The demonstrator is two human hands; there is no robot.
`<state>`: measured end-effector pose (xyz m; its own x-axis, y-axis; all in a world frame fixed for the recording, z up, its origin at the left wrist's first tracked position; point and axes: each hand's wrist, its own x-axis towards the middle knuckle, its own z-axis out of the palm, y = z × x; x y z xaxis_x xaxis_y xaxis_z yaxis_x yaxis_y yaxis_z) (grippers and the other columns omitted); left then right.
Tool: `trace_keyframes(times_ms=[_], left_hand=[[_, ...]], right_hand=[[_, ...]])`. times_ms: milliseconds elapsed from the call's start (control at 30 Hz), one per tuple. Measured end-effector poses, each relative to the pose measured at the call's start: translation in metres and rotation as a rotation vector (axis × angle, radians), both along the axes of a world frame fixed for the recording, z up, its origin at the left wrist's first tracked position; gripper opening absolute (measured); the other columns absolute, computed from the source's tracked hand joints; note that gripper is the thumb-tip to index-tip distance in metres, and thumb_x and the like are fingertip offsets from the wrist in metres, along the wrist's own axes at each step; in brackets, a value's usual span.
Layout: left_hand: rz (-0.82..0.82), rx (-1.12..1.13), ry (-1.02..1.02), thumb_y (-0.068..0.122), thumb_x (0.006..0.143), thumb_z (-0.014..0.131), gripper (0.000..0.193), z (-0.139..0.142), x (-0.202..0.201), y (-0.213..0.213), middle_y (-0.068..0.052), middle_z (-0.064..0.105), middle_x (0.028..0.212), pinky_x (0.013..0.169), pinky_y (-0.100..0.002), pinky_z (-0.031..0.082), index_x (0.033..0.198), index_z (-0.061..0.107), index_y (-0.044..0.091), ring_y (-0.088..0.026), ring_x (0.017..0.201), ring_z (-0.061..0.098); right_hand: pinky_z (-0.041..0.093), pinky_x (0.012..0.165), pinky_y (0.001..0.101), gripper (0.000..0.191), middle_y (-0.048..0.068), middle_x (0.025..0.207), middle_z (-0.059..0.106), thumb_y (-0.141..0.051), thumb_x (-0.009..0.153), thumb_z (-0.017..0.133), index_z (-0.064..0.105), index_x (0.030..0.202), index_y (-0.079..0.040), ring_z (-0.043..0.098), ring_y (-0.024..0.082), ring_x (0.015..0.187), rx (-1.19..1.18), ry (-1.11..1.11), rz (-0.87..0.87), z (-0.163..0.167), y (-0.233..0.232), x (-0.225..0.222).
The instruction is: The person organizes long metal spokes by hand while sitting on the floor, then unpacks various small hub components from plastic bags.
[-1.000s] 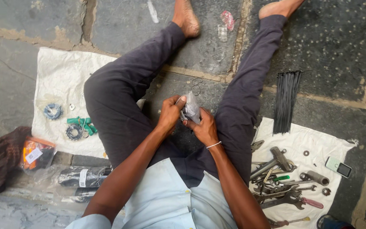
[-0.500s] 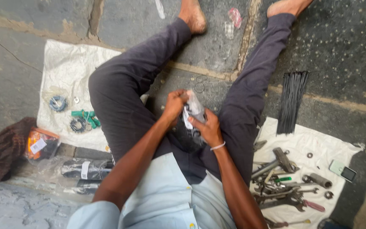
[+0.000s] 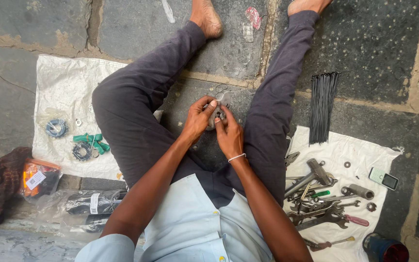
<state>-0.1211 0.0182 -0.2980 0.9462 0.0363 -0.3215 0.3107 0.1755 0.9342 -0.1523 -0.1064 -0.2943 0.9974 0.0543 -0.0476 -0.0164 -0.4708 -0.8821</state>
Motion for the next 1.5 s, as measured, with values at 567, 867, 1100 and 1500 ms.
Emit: trace_keyframes(times_ms=[567,867,1100,1500], left_hand=[[0.648,-0.12,0.325,0.007,0.094,0.062,0.016,-0.023,0.04,0.004,-0.004,0.059,0.071,0.057,-0.035,0.041,0.08,0.067,0.0,-0.015,0.064,0.05],[0.144,-0.101,0.344,0.041,0.099,0.058,0.042,-0.021,0.026,0.014,-0.008,0.069,0.096,0.07,-0.033,0.046,0.102,0.071,0.0,-0.015,0.083,0.059],[-0.315,0.461,0.236,0.056,0.081,0.082,0.092,0.001,0.011,-0.006,-0.027,0.06,0.13,0.1,-0.043,0.05,0.142,0.046,-0.004,-0.035,0.12,0.062],[0.058,0.234,0.579,0.038,0.097,0.065,0.046,-0.027,0.004,-0.013,-0.022,0.075,0.094,0.061,-0.058,0.064,0.105,0.069,-0.007,-0.039,0.075,0.076]], right_hand=[[0.046,0.062,0.0525,0.028,0.02,0.075,0.064,-0.03,0.102,0.062,0.059,0.091,-0.005,0.063,0.044,0.07,-0.269,-0.042,0.352,0.007,0.005,-0.014],[0.046,0.065,0.0349,0.025,0.012,0.076,0.062,-0.021,0.101,0.069,0.064,0.089,0.0,0.055,0.02,0.069,0.111,0.289,-0.009,-0.008,-0.01,-0.007],[0.053,0.088,0.0277,0.045,0.008,0.115,0.07,-0.001,0.086,0.062,0.053,0.129,-0.009,0.067,0.016,0.104,0.694,0.37,-0.064,-0.004,-0.007,0.014],[0.059,0.064,0.0395,0.047,0.015,0.098,0.073,-0.032,0.091,0.077,0.065,0.121,0.002,0.07,0.028,0.079,0.307,0.868,-0.252,0.012,0.018,0.001]])
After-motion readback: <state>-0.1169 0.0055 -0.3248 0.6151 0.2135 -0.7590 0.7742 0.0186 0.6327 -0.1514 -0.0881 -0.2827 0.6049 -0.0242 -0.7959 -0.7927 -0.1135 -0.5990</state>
